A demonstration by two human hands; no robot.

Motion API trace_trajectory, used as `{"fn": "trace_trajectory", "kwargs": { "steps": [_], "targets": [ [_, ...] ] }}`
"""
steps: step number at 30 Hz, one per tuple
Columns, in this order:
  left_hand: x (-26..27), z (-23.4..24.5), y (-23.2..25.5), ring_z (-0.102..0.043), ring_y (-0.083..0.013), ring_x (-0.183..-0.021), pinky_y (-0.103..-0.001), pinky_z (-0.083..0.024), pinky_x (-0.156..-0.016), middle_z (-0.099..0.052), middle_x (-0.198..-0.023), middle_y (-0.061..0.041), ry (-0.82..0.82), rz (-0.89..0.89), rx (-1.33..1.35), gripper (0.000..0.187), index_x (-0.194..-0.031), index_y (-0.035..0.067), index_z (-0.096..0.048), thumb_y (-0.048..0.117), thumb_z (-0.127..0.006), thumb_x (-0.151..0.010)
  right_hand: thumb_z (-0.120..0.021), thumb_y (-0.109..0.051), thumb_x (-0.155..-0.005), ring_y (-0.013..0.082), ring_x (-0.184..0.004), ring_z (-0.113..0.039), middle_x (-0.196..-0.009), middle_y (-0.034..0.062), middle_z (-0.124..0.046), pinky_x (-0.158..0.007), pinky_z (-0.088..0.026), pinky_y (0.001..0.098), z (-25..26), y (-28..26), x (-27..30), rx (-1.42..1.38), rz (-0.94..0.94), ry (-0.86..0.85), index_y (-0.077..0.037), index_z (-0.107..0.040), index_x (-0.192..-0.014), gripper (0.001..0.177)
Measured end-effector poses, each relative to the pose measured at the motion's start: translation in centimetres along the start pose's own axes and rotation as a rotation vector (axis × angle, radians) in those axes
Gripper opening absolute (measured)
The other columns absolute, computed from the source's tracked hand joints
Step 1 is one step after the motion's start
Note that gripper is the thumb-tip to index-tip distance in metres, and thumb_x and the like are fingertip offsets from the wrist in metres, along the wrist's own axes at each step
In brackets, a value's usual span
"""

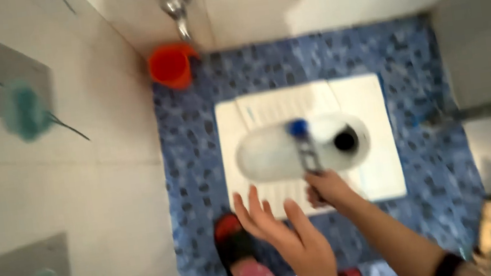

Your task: The person cleans a squat toilet and organizes cleaning supplies in a bathroom.

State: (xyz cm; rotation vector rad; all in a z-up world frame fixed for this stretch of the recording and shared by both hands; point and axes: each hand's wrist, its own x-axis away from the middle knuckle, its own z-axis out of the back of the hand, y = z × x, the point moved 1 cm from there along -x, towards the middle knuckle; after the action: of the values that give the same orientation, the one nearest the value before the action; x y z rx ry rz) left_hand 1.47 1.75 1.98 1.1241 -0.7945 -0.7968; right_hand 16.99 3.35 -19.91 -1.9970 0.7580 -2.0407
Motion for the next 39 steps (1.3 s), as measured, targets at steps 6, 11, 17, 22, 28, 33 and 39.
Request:
{"fn": "trace_trajectory", "kwargs": {
  "steps": [6, 11, 17, 22, 28, 33, 39],
  "targets": [
    [0.0, -0.2, 0.1, -0.032, -0.0365, -0.149, -0.05, -0.037, -0.115, -0.002, -0.168, -0.024, -0.08, -0.036, -0.002, 0.053, -0.154, -0.003, -0.027, 0.016, -0.045, -0.108, -0.067, -0.028, -0.093, 0.0189, -0.053, -0.064, -0.069, 0.0077, -0.067, -0.047, -0.053, 0.0366, -5.4, 4.3, -0.8, 0.228, 0.011, -0.183, 0.005, -0.066, -0.101, 0.035],
    [0.3, -0.2, -0.7, -0.03, -0.0367, -0.154, -0.052, -0.035, -0.121, -0.004, -0.17, -0.024, -0.078, -0.084, -0.026, 0.052, -0.155, -0.004, -0.027, 0.015, -0.045, -0.111, -0.07, -0.027, -0.086, 0.0279, -0.054, -0.069, -0.074, 0.0175, -0.07, -0.05, -0.057, 0.0407, -0.8, -0.9, 5.1, 1.082, -0.104, 0.036, -0.003, -0.06, -0.107, 0.033],
    [-0.2, 0.1, -1.2, -0.028, -0.0371, -0.154, -0.051, -0.035, -0.121, -0.009, -0.169, -0.024, -0.07, 0.023, -0.052, 0.052, -0.155, -0.004, -0.032, 0.015, -0.047, -0.108, -0.064, -0.011, -0.089, 0.0309, -0.056, -0.073, -0.077, 0.0224, -0.074, -0.048, -0.061, 0.0427, 9.9, 0.0, -0.9, 1.195, -0.403, 0.141, 0.009, -0.07, -0.099, 0.023],
    [-0.4, -0.4, -2.0, -0.03, -0.0372, -0.154, -0.051, -0.033, -0.124, -0.011, -0.169, -0.024, -0.102, 0.008, -0.066, 0.053, -0.154, -0.005, -0.032, 0.018, -0.047, -0.11, -0.058, -0.004, -0.088, 0.0371, -0.062, -0.075, -0.081, 0.0273, -0.073, -0.049, -0.062, 0.0474, 11.8, 2.8, -6.8, 1.017, -0.425, 0.115, 0.011, -0.068, -0.101, 0.023],
    [-0.8, -1.8, -2.9, -0.035, -0.0379, -0.151, -0.051, -0.035, -0.122, -0.012, -0.168, -0.024, -0.165, 0.049, -0.126, 0.053, -0.154, -0.005, -0.032, 0.02, -0.047, -0.109, -0.076, -0.015, -0.084, 0.0367, -0.079, -0.075, -0.087, 0.0249, -0.072, -0.062, -0.06, 0.0442, 12.9, 6.8, -8.3, 1.08, -0.088, 0.183, 0.008, -0.057, -0.112, 0.042],
    [-1.0, -1.9, -2.7, -0.032, -0.0396, -0.153, -0.052, -0.033, -0.124, -0.012, -0.169, -0.025, -0.267, 0.075, -0.15, 0.054, -0.154, -0.006, -0.032, 0.017, -0.048, -0.108, -0.075, -0.016, -0.087, 0.0296, -0.074, -0.072, -0.084, 0.0189, -0.071, -0.06, -0.06, 0.0396, 18.6, 11.8, -14.4, 0.758, -0.207, 0.179, 0.005, -0.061, -0.107, 0.033],
    [-3.3, -1.2, -5.4, -0.033, -0.0387, -0.151, -0.051, -0.035, -0.122, -0.014, -0.167, -0.026, -0.313, 0.003, -0.348, 0.053, -0.152, -0.007, -0.032, 0.01, -0.05, -0.105, -0.074, -0.017, -0.09, 0.0213, -0.069, -0.069, -0.082, 0.0119, -0.07, -0.057, -0.06, 0.0341, 24.1, 12.1, -25.0, 0.354, -0.309, 0.196, 0.001, -0.066, -0.102, 0.023]
  ]
}}
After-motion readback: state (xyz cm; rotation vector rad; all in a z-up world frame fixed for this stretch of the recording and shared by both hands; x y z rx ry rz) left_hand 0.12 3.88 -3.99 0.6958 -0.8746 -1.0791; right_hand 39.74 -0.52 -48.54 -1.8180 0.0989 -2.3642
